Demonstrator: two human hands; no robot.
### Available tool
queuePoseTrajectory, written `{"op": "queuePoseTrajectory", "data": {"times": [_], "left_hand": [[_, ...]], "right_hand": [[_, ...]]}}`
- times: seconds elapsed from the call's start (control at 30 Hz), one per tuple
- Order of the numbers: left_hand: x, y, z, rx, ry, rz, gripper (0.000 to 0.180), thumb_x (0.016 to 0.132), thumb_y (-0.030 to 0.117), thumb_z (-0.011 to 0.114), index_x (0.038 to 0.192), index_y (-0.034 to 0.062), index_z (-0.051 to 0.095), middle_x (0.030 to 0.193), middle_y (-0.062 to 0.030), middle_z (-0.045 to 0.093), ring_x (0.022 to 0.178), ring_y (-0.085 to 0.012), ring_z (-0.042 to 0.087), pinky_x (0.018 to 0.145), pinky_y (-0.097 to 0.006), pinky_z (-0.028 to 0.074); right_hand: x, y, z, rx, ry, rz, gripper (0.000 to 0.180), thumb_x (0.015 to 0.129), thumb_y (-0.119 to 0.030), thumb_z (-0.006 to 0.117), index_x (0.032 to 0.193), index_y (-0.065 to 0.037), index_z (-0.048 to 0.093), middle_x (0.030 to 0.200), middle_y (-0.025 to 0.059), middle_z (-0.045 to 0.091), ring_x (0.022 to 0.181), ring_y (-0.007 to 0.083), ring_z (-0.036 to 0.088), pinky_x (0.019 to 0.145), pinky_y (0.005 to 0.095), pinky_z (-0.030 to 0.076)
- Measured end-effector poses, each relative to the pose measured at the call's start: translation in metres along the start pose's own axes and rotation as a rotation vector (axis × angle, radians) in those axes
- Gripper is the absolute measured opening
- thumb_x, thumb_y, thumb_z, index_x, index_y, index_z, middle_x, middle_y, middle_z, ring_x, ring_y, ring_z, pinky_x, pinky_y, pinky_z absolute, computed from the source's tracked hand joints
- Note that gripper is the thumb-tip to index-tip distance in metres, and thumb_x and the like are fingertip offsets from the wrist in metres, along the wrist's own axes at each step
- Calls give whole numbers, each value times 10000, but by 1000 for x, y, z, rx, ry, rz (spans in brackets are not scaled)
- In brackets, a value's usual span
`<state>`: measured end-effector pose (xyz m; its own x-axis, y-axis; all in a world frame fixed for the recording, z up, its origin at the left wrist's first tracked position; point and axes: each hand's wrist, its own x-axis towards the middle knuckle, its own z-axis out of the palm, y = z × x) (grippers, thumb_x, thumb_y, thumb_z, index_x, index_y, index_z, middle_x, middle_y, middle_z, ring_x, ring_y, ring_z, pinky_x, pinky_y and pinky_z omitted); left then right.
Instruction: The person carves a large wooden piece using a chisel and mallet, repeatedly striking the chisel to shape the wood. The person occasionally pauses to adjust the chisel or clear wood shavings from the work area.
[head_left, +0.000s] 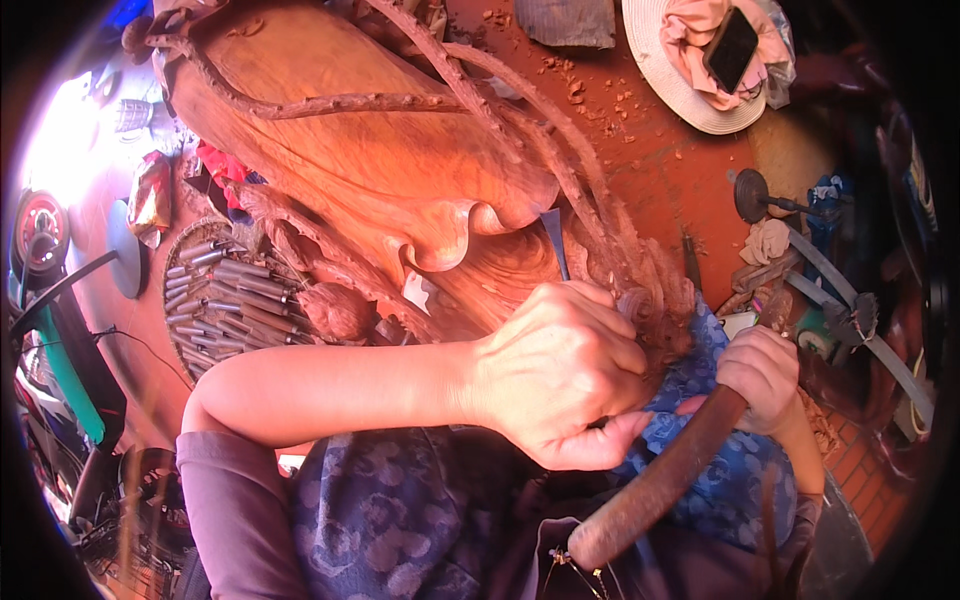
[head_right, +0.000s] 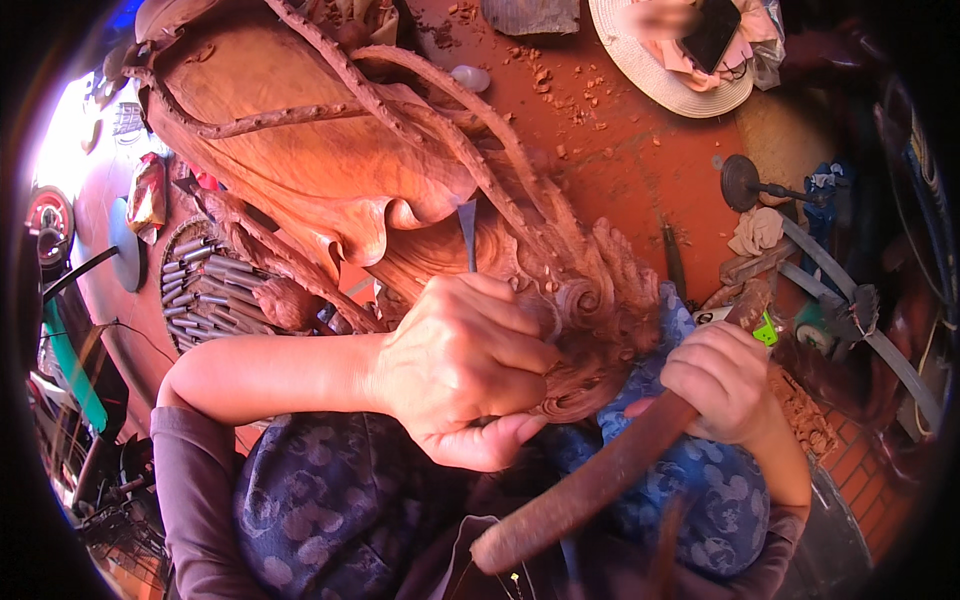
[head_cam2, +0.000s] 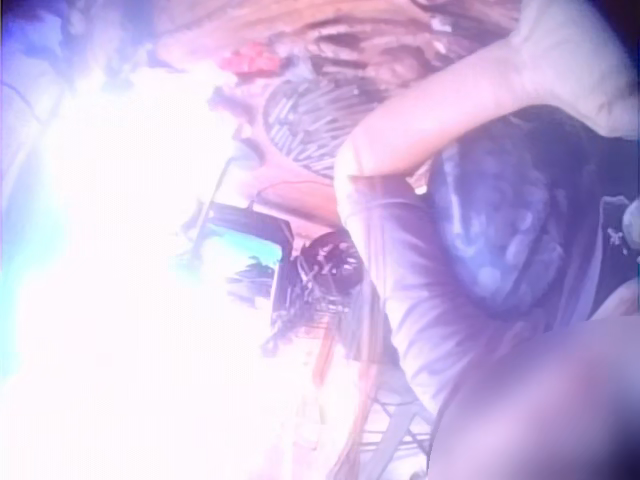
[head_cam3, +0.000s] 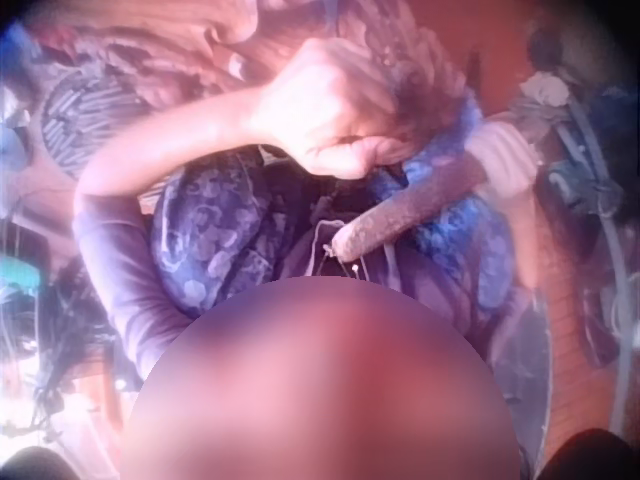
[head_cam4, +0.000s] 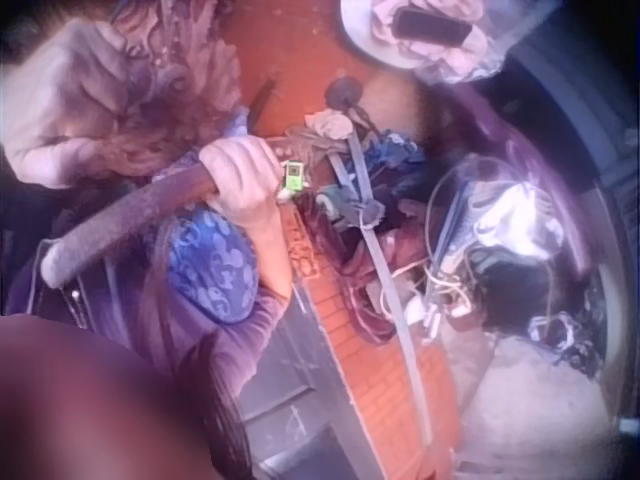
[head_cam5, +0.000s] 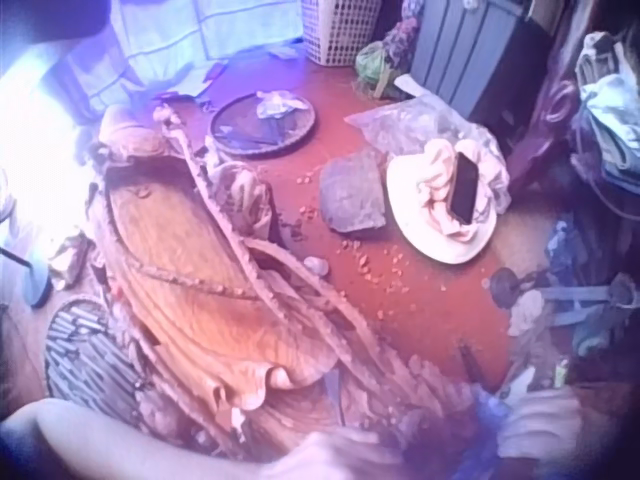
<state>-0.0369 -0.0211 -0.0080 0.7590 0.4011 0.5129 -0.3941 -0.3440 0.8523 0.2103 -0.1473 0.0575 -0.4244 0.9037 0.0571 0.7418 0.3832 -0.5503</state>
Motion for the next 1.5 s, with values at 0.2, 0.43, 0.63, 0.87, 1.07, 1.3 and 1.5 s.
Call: {"op": "queuePoseTrajectory", "data": {"times": [0.2,0.43,0.63,0.87,1.07,1.3,1.5], "left_hand": [[3,1,-6,21,-30,-3,277,725,208,629,527,73,490,563,-85,479,541,-323,531,532,-428,417],[5,-5,-7,39,-26,16,305,778,224,595,547,78,461,577,-81,452,538,-313,512,517,-424,390],[9,-4,-6,47,-24,16,300,800,220,587,568,73,464,590,-81,443,539,-309,507,508,-420,382],[3,1,0,83,-58,20,283,797,232,605,584,73,506,610,-75,473,551,-296,522,514,-410,400],[2,-1,3,63,-76,26,276,786,243,620,593,70,525,620,-72,481,565,-290,525,517,-409,406],[5,4,4,96,-75,59,274,785,249,624,600,68,539,634,-72,509,569,-287,537,524,-407,418],[3,-1,2,89,-84,9,273,789,251,623,601,73,536,638,-74,506,577,-293,546,529,-407,422]], "right_hand": [[8,-5,-5,-326,109,-44,465,620,-222,930,793,-52,533,715,76,576,609,264,580,561,381,493],[0,-1,-3,-290,157,-44,370,693,-80,875,817,-41,529,679,87,561,594,280,575,554,390,494],[-7,10,3,-231,237,-57,310,667,-51,852,769,-45,559,693,85,572,601,267,589,569,378,518],[-10,11,8,-179,204,-80,299,684,-87,852,765,-50,567,691,83,576,592,266,586,564,377,513],[-8,7,4,-188,143,-26,306,670,-95,857,760,-49,568,680,74,575,589,266,582,552,367,497],[-9,8,4,-159,116,6,309,659,-93,862,736,-47,567,685,77,578,591,270,584,549,369,490],[-8,8,6,-149,117,-6,311,650,-93,867,746,-42,575,686,76,577,592,270,585,541,370,481]]}}
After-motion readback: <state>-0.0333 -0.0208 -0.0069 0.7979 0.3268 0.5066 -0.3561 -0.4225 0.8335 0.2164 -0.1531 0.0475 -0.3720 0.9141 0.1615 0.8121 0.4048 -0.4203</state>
